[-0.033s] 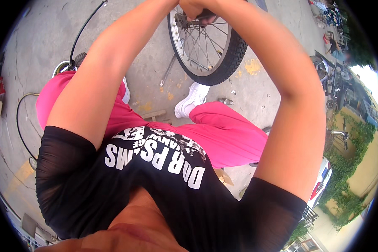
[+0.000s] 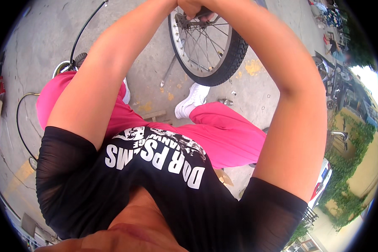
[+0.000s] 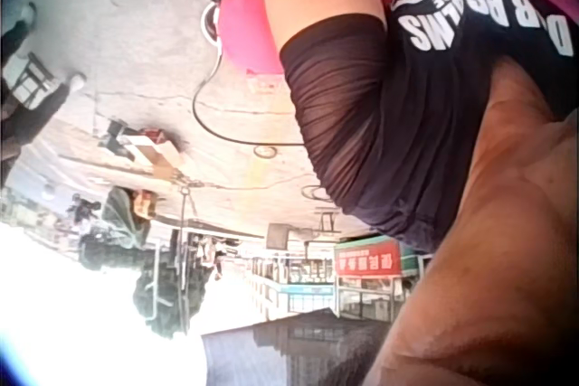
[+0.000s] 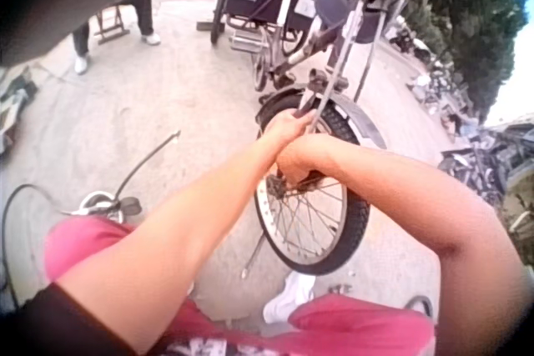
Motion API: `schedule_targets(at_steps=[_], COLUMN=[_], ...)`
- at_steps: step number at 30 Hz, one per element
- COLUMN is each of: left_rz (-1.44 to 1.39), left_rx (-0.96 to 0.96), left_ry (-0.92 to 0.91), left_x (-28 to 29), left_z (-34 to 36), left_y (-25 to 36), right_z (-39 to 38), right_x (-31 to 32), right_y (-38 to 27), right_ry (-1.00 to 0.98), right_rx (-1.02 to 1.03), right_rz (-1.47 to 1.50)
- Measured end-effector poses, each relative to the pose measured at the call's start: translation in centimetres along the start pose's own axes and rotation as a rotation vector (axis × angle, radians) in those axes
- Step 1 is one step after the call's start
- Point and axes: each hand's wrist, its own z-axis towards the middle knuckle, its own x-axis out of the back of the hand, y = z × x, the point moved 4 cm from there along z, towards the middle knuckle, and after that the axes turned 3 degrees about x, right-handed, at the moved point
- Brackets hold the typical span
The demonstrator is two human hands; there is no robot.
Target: The person sits on the ground and uses a wrench to tighten the axle nuts on a bicycle wheel. They rotate the wheel and repeatedly adjust the nuts on both sides to secure the wheel in place.
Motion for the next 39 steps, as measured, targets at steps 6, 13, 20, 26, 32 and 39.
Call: schedule_targets(at_steps=[6, 13, 20, 26, 32, 39], left_rz=[-0.08, -0.073, 0.005, 0.011, -0.024, -0.05], left_rx=[-0.012, 0.019, 0.001, 0.055, 0.038, 0.023], left_ry=[-0.082, -0.064, 0.016, 0.019, 0.012, 0.05], left_x=[0.4, 0.1, 0.3, 0.2, -0.1, 0.7], left_z=[0.0, 0.4, 0.2, 0.5, 0.6, 0.3], left_y=[-0.3, -0.8, -0.6, -0.8, -0.8, -0.9], right_z=[0.7, -0.5, -2.2, -1.4, 5.8, 22.4], right_x=[2.0, -1.7, -7.4, -9.0, -21.1, -21.5], right_y=[-0.8, -1.5, -1.3, -0.8, -1.1, -3.2], right_ry=[0.007, 0.099, 0.244, 0.392, 0.734, 1.054], right_rx=[-0.021, -0.062, -0.085, 0.011, -0.2, -0.086], right_rz=[-0.154, -0.099, 0.002, 0.174, 0.599, 1.091])
